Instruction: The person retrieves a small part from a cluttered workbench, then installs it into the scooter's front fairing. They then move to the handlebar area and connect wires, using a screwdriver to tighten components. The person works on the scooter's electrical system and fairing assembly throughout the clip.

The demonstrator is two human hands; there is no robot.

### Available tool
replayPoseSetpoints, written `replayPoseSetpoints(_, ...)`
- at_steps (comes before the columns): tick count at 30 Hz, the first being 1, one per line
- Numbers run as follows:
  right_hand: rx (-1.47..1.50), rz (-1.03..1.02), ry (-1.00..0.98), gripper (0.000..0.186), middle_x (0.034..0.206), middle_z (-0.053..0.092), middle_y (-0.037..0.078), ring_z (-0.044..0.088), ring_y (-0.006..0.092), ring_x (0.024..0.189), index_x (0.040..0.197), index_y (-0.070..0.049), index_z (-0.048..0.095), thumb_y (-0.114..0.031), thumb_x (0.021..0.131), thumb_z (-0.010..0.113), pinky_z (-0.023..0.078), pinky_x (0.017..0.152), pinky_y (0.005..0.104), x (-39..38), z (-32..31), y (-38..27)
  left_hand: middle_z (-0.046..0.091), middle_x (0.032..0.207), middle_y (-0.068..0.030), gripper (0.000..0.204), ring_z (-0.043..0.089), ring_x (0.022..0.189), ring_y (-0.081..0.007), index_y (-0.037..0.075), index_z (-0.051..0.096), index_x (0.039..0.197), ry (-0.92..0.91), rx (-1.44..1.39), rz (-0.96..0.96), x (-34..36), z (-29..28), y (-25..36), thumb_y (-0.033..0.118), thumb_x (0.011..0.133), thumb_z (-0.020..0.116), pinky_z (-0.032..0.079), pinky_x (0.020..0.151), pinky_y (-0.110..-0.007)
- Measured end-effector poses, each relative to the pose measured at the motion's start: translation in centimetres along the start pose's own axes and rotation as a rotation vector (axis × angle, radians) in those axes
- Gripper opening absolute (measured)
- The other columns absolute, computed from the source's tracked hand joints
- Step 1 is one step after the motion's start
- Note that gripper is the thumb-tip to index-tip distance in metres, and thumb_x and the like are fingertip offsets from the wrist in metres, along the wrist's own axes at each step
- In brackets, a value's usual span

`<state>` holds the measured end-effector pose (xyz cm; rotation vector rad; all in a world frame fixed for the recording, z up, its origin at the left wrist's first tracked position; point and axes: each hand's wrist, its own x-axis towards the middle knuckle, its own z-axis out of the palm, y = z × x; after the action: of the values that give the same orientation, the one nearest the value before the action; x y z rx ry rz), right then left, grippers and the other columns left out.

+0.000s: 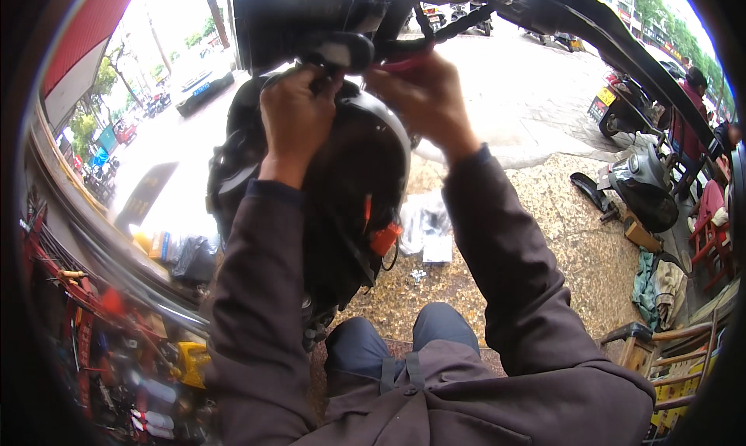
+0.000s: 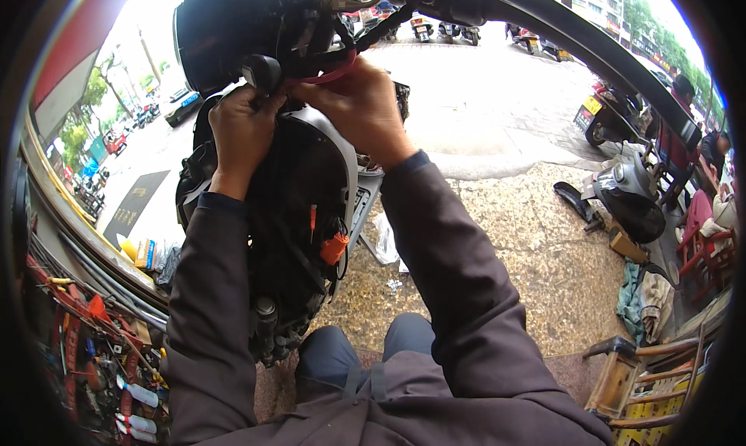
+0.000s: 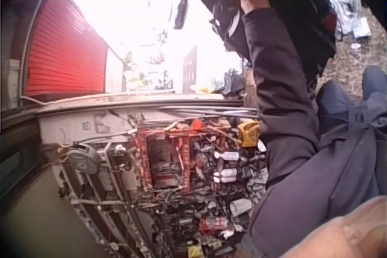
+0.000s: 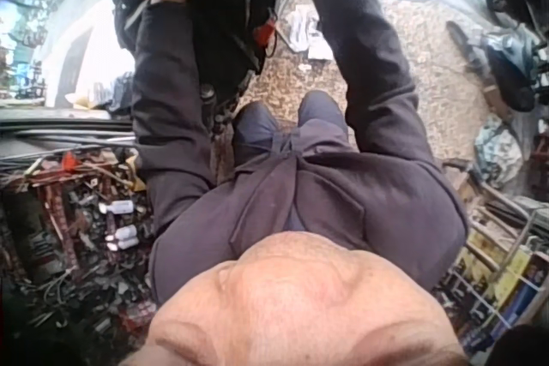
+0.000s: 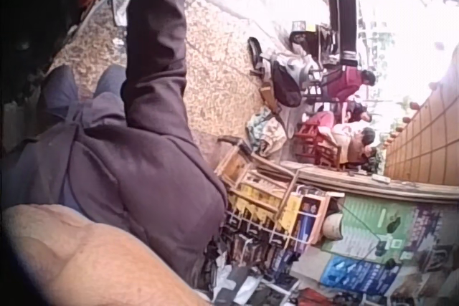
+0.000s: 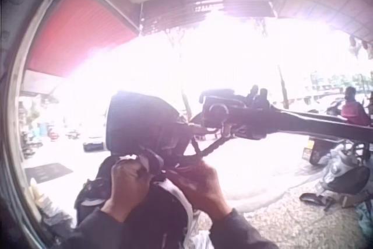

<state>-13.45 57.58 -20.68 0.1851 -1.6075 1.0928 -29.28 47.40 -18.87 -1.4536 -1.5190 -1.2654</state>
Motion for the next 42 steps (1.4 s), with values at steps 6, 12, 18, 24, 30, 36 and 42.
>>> replayPoseSetpoints(6, 0.324, -0.034, -0.084, 0.033, 0.110, 0.068, 0.020, 0.072, 0.0303, 0.095, 0.119, 0.004, 0.056, -0.012, 0.093, 0.069, 0.064, 0.078, 0.0409, 0.9, -4.1, -0.2, 0.069, 0.068, -0.0086, 0.016, 0.063, 0.058, -0.0161, 0.002, 0.075, 0.088, 0.005, 0.001, 0.028, -0.1, 0.2, -0.4, 0.013, 0.079, 0.080, 0.048, 0.058, -0.029)
replayPoseSetpoints(12, 0.284, -0.066, -0.078, 0.024, 0.103, 0.072, 0.017, 0.073, 0.0281, 0.093, 0.115, 0.003, 0.065, -0.002, 0.092, 0.061, 0.062, 0.084, 0.0365, 3.3, -3.7, -0.3, 0.070, 0.068, -0.0068, 0.014, 0.063, 0.058, -0.0135, 0.002, 0.075, 0.087, -0.002, -0.007, -0.010, -0.2, 0.2, -0.3, 0.013, 0.079, 0.080, 0.047, 0.058, -0.027)
replayPoseSetpoints(18, 0.421, 0.178, -0.099, 0.040, 0.107, 0.069, 0.019, 0.069, 0.0268, 0.102, 0.126, 0.006, 0.054, -0.003, 0.090, 0.068, 0.058, 0.090, 0.0371, 1.1, -3.4, -1.5, 0.071, 0.072, -0.0077, 0.015, 0.067, 0.063, -0.0173, 0.004, 0.075, 0.085, 0.025, 0.007, 0.033, -0.1, 0.6, -0.8, 0.017, 0.079, 0.080, 0.050, 0.060, -0.029)
replayPoseSetpoints(24, 0.071, 0.166, -0.052, 0.049, 0.104, 0.067, 0.013, 0.069, 0.0239, 0.101, 0.131, 0.001, 0.048, 0.002, 0.087, 0.071, 0.058, 0.085, 0.0326, 0.4, -1.8, 0.3, 0.070, 0.072, -0.0119, 0.019, 0.069, 0.065, -0.0283, 0.006, 0.074, 0.077, 0.003, -0.011, 0.024, -0.1, 0.6, -1.3, 0.024, 0.078, 0.081, 0.053, 0.063, -0.034)
replayPoseSetpoints(30, -0.401, -0.140, 0.062, 0.025, 0.088, 0.074, 0.014, 0.073, 0.0224, 0.080, 0.106, -0.002, 0.073, -0.012, 0.083, 0.073, 0.059, 0.073, 0.0330, -0.2, 0.3, 3.4, 0.073, 0.078, -0.0103, 0.021, 0.069, 0.071, -0.0237, 0.006, 0.077, 0.089, -0.051, -0.007, -0.016, 0.0, 0.5, -1.7, 0.026, 0.080, 0.079, 0.053, 0.070, -0.034)
replayPoseSetpoints(36, -0.499, -0.224, 0.116, 0.026, 0.088, 0.075, 0.015, 0.073, 0.0250, 0.078, 0.103, -0.001, 0.073, -0.015, 0.081, 0.075, 0.058, 0.071, 0.0347, -0.5, 1.3, 3.4, 0.073, 0.076, -0.0089, 0.021, 0.067, 0.068, -0.0193, 0.006, 0.077, 0.092, -0.039, 0.012, 0.022, -0.2, 0.6, -1.7, 0.024, 0.082, 0.077, 0.051, 0.067, -0.032)
replayPoseSetpoints(42, -0.608, -0.118, 0.112, 0.021, 0.083, 0.075, 0.009, 0.071, 0.0167, 0.077, 0.105, -0.003, 0.075, -0.016, 0.088, 0.073, 0.054, 0.066, 0.0312, -0.1, 2.1, 2.7, 0.071, 0.078, -0.0103, 0.019, 0.068, 0.074, -0.0266, 0.010, 0.077, 0.092, -0.084, 0.012, -0.081, -0.1, 0.3, -1.0, 0.026, 0.081, 0.074, 0.053, 0.070, -0.037)
